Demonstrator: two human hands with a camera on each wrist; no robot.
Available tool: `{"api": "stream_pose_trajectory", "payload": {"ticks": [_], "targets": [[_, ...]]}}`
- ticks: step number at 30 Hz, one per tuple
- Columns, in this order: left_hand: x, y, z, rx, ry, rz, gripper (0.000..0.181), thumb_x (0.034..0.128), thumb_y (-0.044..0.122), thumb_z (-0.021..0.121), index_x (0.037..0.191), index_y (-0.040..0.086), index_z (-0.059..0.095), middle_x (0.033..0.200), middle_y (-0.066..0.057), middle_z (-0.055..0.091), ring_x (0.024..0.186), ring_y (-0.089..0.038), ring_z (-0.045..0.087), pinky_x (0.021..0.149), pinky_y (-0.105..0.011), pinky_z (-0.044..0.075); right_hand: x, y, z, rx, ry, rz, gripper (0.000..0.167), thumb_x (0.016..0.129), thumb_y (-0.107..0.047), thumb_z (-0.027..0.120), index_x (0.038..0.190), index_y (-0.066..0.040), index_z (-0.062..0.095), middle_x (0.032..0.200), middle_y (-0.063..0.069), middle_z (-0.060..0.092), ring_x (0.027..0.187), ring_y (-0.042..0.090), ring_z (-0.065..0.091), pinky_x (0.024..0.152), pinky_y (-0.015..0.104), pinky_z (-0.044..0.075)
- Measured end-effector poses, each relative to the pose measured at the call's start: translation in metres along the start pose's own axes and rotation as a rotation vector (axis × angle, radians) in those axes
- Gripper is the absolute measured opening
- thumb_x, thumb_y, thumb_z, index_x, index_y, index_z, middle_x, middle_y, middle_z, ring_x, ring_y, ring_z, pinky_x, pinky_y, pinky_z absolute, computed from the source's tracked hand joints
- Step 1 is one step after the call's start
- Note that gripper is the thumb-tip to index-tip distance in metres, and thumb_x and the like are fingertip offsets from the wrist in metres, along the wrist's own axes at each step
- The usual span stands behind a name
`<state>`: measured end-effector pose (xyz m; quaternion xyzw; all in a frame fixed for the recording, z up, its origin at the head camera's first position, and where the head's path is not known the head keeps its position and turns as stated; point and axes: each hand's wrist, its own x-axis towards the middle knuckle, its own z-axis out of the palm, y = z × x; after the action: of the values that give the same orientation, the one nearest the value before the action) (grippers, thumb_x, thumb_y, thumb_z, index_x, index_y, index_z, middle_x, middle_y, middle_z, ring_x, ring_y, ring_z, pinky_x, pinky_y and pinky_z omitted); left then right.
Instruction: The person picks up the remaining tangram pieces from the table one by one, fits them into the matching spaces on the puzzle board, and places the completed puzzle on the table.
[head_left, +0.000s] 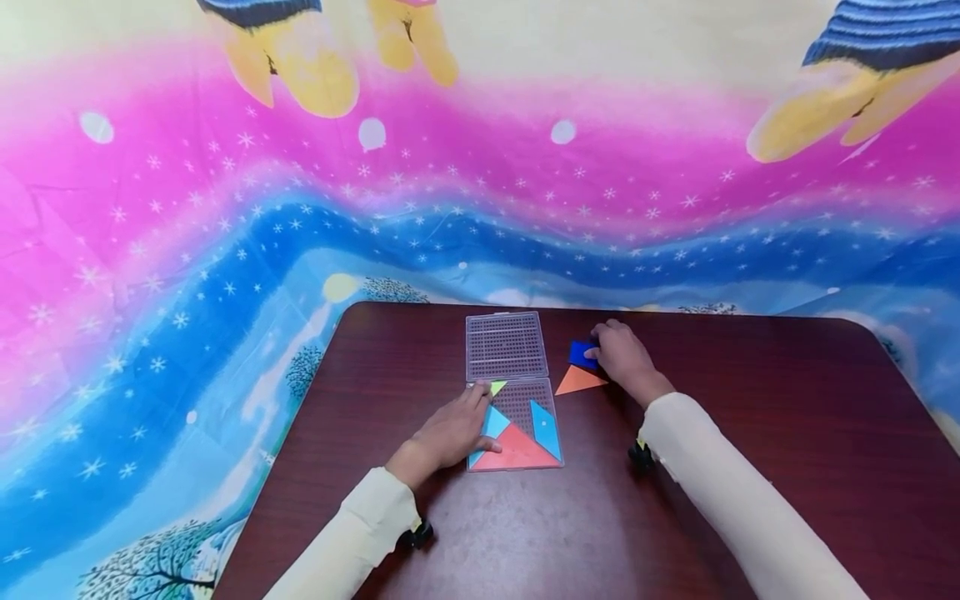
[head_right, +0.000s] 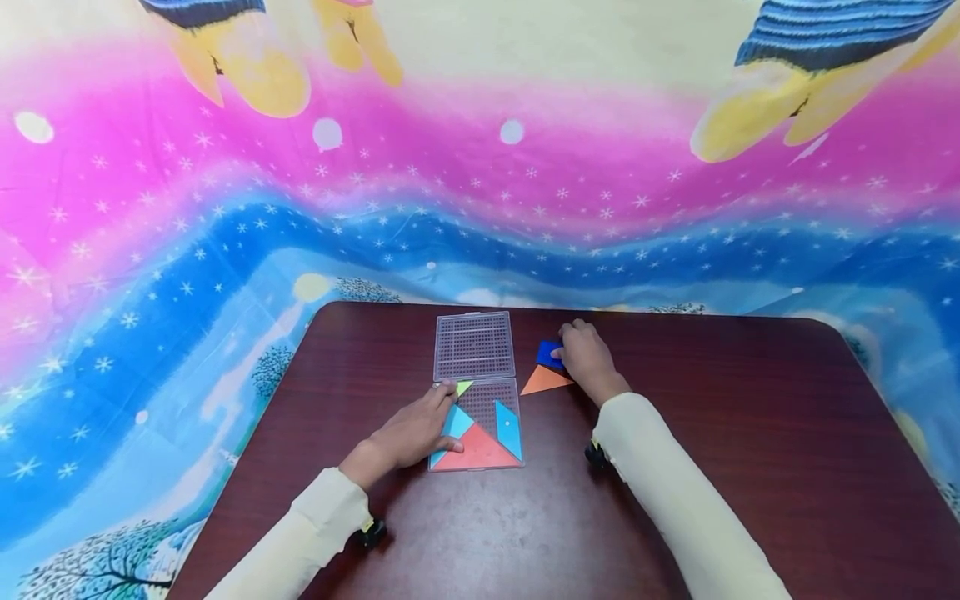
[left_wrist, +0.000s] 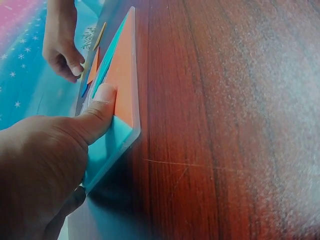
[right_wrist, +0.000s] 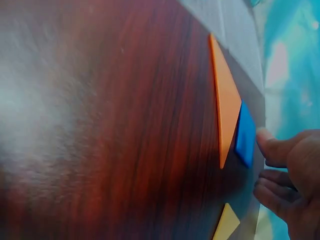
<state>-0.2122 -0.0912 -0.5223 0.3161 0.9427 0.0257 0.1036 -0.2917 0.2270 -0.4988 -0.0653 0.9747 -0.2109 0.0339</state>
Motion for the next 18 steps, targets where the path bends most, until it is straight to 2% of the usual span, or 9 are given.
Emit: {"api": "stream_pose_trajectory", "payload": {"ticks": [5, 13, 18], "targets": [[0.0, 0.0, 0.001, -0.001, 0.001, -0.003, 0.091, 0.0961, 0.066, 0.053, 0.157, 0.0, 0.034, 0.167, -0.016, 0.027, 0.157, -0.028, 0.028, 0.123, -0.037, 0.037, 0.011, 0.004, 0.004, 0.007, -0.078, 0.002, 0.047, 0.101, -0.018, 0.067, 0.139, 0.006, 0.056, 0.133, 0.027, 0.055, 0.121, 0.042, 0.055, 0.104, 0.058, 0.052], [-0.001, -0.001, 0.002, 0.0, 0.014, 0.004, 0.092, 0.096, 0.065, 0.054, 0.157, 0.0, 0.034, 0.167, -0.016, 0.028, 0.157, -0.028, 0.027, 0.122, -0.037, 0.037, 0.019, -0.004, 0.006, -0.034, -0.09, -0.038, 0.037, 0.095, -0.01, 0.073, 0.128, 0.006, 0.064, 0.125, 0.024, 0.058, 0.117, 0.039, 0.056, 0.099, 0.055, 0.056], [0.0, -0.001, 0.001, -0.015, 0.003, -0.008, 0.092, 0.097, 0.063, 0.054, 0.159, 0.0, 0.029, 0.168, -0.016, 0.025, 0.158, -0.028, 0.025, 0.124, -0.038, 0.035, 0.023, -0.005, 0.005, -0.033, -0.12, -0.02, 0.036, 0.095, -0.01, 0.073, 0.124, 0.007, 0.062, 0.122, 0.025, 0.057, 0.114, 0.039, 0.055, 0.097, 0.055, 0.057]]}}
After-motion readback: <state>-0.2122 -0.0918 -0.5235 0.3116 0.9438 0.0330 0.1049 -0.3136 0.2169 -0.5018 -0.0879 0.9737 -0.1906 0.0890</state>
